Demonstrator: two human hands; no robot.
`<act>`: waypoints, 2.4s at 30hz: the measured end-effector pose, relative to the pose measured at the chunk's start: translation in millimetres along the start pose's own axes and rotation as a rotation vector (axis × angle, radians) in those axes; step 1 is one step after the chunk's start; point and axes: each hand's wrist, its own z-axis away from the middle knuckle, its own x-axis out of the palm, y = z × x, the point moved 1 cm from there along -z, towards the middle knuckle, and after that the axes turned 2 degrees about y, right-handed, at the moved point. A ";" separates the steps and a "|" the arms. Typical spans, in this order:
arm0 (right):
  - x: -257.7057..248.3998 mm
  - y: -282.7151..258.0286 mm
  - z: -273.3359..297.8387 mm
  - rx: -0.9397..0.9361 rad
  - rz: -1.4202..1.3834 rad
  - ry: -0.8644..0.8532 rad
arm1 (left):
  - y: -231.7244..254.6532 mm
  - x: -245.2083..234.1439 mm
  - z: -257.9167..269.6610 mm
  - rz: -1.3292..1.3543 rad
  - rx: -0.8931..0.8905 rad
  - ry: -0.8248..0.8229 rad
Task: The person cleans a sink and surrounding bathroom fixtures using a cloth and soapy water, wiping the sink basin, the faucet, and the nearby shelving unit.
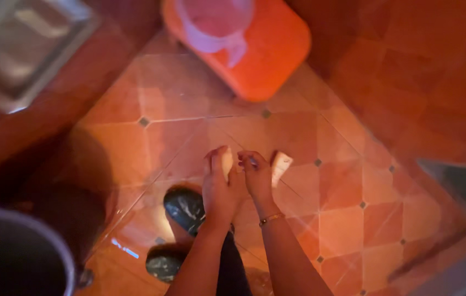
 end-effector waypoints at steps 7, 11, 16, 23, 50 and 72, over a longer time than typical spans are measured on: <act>-72.3 42.7 -26.9 -0.045 0.061 0.194 | -22.3 104.4 12.7 -0.097 0.258 -0.097; -107.3 55.8 -38.3 0.003 0.211 0.228 | -6.2 146.5 13.9 -0.463 0.058 -0.302; -144.7 111.1 -43.5 -0.045 0.482 0.095 | -0.8 183.4 21.7 -0.666 -0.045 -0.494; -179.9 218.8 -62.7 -0.577 1.405 -0.294 | -39.4 229.3 27.4 -0.634 -0.006 -0.621; -33.3 -188.6 10.9 -0.461 0.242 -0.022 | 86.3 -54.2 -38.5 -0.377 0.201 0.114; 240.6 -507.2 91.0 -0.681 0.014 -0.184 | 230.4 -335.6 -28.5 -0.231 0.239 0.685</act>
